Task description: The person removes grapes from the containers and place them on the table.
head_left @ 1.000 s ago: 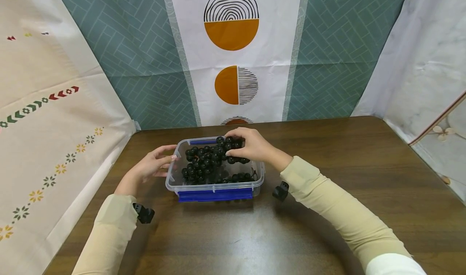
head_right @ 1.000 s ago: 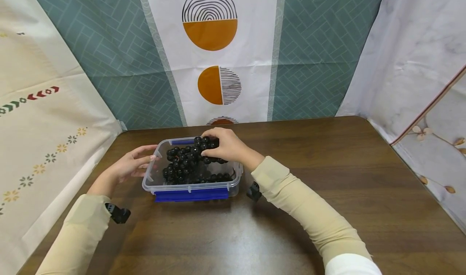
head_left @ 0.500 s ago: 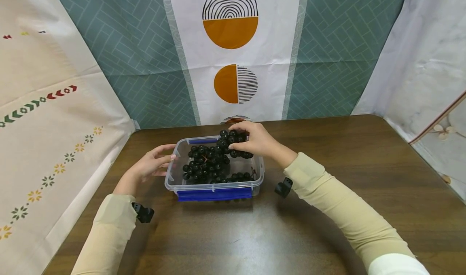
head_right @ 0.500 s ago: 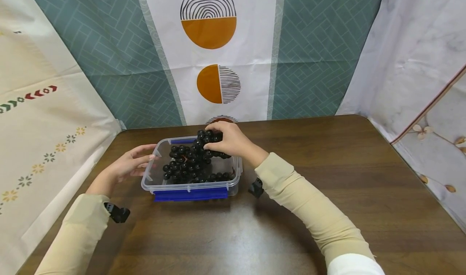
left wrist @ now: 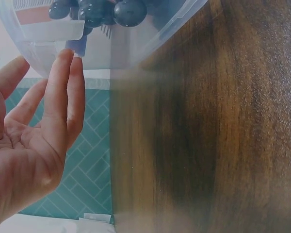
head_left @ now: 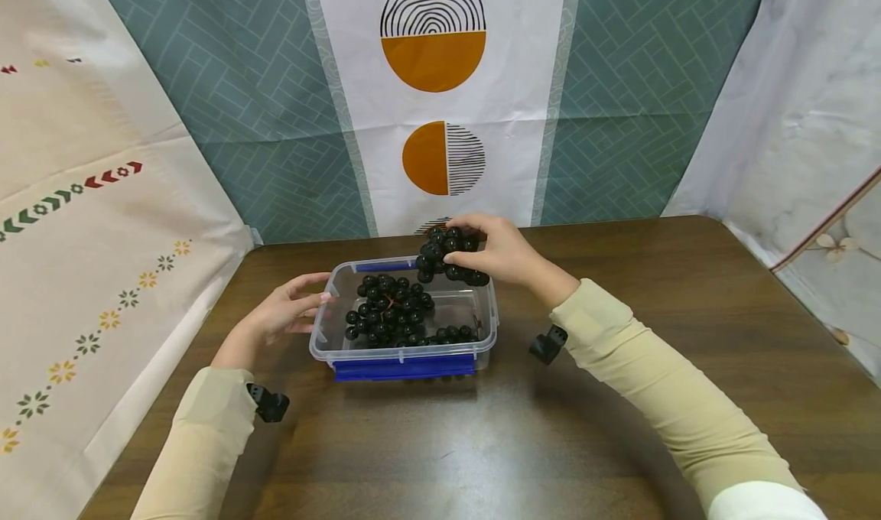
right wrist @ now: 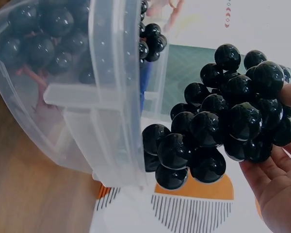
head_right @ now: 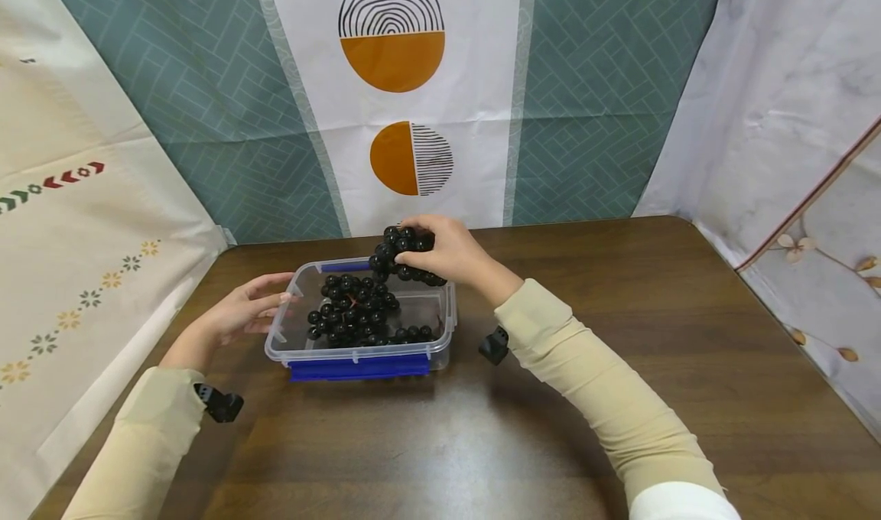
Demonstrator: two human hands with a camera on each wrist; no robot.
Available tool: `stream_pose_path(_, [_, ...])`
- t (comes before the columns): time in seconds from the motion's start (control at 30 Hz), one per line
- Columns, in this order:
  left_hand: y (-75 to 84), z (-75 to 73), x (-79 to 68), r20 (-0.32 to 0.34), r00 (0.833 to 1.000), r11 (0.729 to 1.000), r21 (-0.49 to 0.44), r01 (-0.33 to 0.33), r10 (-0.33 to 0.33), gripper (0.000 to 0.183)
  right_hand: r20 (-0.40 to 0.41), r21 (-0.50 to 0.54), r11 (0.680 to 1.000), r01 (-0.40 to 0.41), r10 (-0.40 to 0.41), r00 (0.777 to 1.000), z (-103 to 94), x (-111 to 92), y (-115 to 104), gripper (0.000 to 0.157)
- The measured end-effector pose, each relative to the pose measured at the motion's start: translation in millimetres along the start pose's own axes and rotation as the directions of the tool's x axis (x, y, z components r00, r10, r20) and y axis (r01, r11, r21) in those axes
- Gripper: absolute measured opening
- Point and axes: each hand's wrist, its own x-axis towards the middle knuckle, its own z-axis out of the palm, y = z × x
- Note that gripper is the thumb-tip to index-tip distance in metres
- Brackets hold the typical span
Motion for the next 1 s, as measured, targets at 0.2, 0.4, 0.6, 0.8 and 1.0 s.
stream_pose_path(0.2, [0.2, 0.1, 0.0, 0.009, 1.000, 1.000, 0.002, -0.003, 0.003, 0.068, -0.018, 0.024, 1.000, -0.004, 0.004, 1.000, -6.4, -1, 1, 0.045])
stream_pose_path(0.4, [-1.1, -0.3, 0.5, 0.014, 1.000, 1.000, -0.005, -0.003, 0.003, 0.069, -0.039, 0.014, 1.000, -0.001, 0.002, 0.999, -11.8, -2, 1, 0.044])
stream_pose_path(0.6, [-0.1, 0.5, 0.2, 0.019, 1.000, 1.000, 0.002, 0.002, -0.002, 0.069, -0.039, -0.011, 0.999, -0.040, 0.040, 0.998, -20.5, -4, 0, 0.047])
stream_pose_path(0.8, [1.1, -1.4, 0.3, 0.024, 1.000, 1.000, -0.004, 0.002, -0.002, 0.070, -0.068, -0.038, 0.998, -0.053, 0.050, 0.996, -29.2, -7, 4, 0.048])
stream_pose_path(1.0, [1.1, -3.1, 1.1, 0.023, 1.000, 1.000, -0.018, 0.004, -0.004, 0.069, -0.097, -0.061, 0.997, -0.051, 0.045, 0.994, -36.7, -11, 11, 0.048])
